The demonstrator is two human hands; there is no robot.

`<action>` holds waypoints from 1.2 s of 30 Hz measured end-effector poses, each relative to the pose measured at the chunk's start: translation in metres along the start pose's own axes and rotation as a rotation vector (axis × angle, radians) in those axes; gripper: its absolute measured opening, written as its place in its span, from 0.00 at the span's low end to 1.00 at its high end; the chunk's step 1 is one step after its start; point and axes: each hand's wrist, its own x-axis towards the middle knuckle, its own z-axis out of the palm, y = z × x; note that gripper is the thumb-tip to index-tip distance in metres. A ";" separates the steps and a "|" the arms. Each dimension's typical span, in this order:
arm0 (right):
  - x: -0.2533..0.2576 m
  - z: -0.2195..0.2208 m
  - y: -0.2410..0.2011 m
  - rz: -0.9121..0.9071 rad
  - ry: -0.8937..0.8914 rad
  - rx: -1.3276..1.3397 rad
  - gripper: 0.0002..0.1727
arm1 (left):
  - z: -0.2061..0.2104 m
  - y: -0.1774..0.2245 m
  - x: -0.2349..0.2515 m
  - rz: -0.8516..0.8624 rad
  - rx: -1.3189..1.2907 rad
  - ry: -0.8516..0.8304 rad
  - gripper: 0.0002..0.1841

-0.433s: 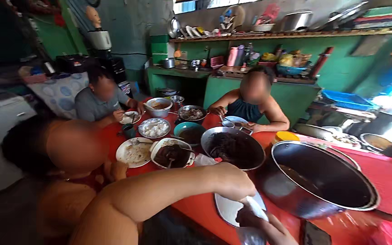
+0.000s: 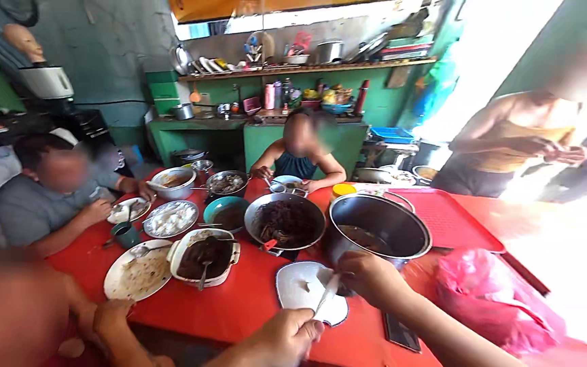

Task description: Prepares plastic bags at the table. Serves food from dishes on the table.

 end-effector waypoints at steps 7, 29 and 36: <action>-0.004 -0.002 -0.054 -0.116 0.126 0.988 0.03 | 0.038 -0.045 0.016 0.269 -0.242 0.285 0.11; -0.040 0.113 -0.051 0.500 0.009 1.637 0.10 | 0.012 -0.010 0.021 0.049 -1.749 0.260 0.29; -0.051 0.111 -0.070 0.769 0.218 1.696 0.08 | 0.028 -0.022 0.020 0.226 -0.983 0.457 0.30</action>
